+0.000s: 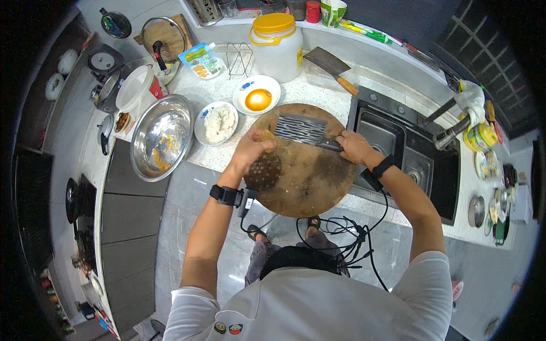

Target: The person prepares ingredients at a kitchen counter, using a large cleaver to chop small food items on a wooden cutting board and then moving them into a metal bowl.

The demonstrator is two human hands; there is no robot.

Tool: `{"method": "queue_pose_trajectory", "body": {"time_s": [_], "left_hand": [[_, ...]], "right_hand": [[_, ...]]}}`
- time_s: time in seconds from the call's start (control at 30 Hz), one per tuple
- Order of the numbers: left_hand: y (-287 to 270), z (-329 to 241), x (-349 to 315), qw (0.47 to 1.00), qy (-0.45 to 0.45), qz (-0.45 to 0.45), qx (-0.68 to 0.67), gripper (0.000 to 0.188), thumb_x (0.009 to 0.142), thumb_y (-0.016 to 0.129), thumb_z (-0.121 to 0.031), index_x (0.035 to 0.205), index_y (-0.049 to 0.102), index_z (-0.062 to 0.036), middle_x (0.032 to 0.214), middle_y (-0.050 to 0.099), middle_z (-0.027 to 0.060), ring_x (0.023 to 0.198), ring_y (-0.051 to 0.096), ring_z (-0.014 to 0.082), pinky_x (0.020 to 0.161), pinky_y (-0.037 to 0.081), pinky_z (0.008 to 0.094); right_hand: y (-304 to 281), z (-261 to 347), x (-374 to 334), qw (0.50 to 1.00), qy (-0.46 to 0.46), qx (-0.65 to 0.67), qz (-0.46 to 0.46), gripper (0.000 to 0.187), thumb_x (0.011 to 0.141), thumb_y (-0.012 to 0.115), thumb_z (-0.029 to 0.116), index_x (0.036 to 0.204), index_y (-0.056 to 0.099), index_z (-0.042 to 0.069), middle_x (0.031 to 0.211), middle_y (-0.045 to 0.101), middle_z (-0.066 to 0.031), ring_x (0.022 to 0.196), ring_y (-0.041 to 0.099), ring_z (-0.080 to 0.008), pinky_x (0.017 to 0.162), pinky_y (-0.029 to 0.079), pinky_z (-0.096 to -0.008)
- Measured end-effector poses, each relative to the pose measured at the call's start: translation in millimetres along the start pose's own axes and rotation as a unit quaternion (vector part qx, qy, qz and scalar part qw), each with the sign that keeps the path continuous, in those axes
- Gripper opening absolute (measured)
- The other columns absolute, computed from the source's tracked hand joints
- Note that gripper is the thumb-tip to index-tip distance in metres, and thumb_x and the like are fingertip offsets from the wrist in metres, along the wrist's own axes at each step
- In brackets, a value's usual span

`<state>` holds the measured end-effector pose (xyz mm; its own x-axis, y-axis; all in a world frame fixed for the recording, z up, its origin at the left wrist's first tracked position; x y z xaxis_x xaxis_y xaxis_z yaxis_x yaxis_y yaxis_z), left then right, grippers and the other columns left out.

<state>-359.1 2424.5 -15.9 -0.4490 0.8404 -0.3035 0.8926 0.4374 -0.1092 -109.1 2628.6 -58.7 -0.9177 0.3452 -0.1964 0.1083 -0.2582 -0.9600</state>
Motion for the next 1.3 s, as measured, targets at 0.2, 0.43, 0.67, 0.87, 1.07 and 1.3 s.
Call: {"method": "queue_pose_trajectory", "body": {"time_s": [0.2,0.43,0.67,0.87,1.07,1.3], "left_hand": [[23,52,17,0.991,0.029,-0.078,0.109,0.021,0.074,0.073,-0.006,0.092,0.064,-0.0009,0.081,0.064,0.0047,0.069,0.060,0.0119,0.061,0.047,0.0248],[47,39,-4,0.989,-0.066,-0.133,0.024,0.022,0.073,0.074,-0.008,0.087,0.058,-0.0019,0.073,0.060,0.0046,0.062,0.058,0.0124,0.053,0.045,0.0252],[58,50,28,0.980,-0.037,-0.151,0.122,0.031,0.070,0.075,-0.014,0.093,0.058,-0.0014,0.076,0.061,0.0083,0.066,0.059,0.0155,0.057,0.047,0.0293],[91,36,59,0.969,0.010,-0.093,0.228,0.050,0.068,0.075,-0.026,0.110,0.060,-0.0025,0.092,0.067,0.0158,0.082,0.065,0.0272,0.071,0.050,0.0360],[112,27,63,0.921,-0.046,-0.169,0.347,0.054,0.072,0.075,-0.029,0.118,0.055,-0.0072,0.104,0.063,0.0191,0.096,0.061,0.0361,0.083,0.048,0.0414],[113,27,53,0.929,-0.061,-0.188,0.312,0.058,0.075,0.072,-0.028,0.125,0.048,-0.0090,0.127,0.048,0.0203,0.116,0.049,0.0361,0.101,0.034,0.0468]], "right_hand": [[-7,-10,18,0.982,-0.067,0.155,0.086,0.027,0.075,0.068,0.013,0.096,0.059,-0.002,0.087,0.063,-0.0152,0.077,0.063,-0.0262,0.069,0.051,-0.0388],[-16,-8,16,0.792,0.034,0.498,0.352,0.016,0.075,0.061,0.008,0.088,0.054,0.001,0.068,0.060,-0.0065,0.049,0.057,-0.0132,0.045,0.046,-0.0274],[-28,-15,-24,0.658,0.049,0.673,0.334,0.028,0.081,0.063,0.005,0.105,0.048,0.003,0.072,0.061,-0.0094,0.053,0.059,-0.0163,0.049,0.050,-0.0265],[-43,-14,-48,0.673,0.029,0.694,0.253,0.032,0.080,0.065,0.004,0.108,0.049,0.004,0.068,0.057,-0.0055,0.050,0.055,-0.0130,0.045,0.044,-0.0261],[-40,-14,-52,0.856,0.072,0.504,0.089,0.035,0.082,0.064,0.013,0.111,0.049,0.001,0.067,0.058,-0.0073,0.050,0.055,-0.0143,0.047,0.045,-0.0284],[-27,5,-41,0.975,0.037,0.209,-0.065,0.037,0.084,0.060,0.022,0.110,0.046,0.000,0.083,0.064,-0.0240,0.078,0.063,-0.0417,0.069,0.050,-0.0486]]}}
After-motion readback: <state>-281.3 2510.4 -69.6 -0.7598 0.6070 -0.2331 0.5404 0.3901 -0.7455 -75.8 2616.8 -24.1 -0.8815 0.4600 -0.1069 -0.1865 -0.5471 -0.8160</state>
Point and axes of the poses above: each hand's wrist, its own x-axis towards the middle knuckle, its own y-axis out of the palm, z = x × y, the point moved 3 cm from there along x, towards the middle knuckle
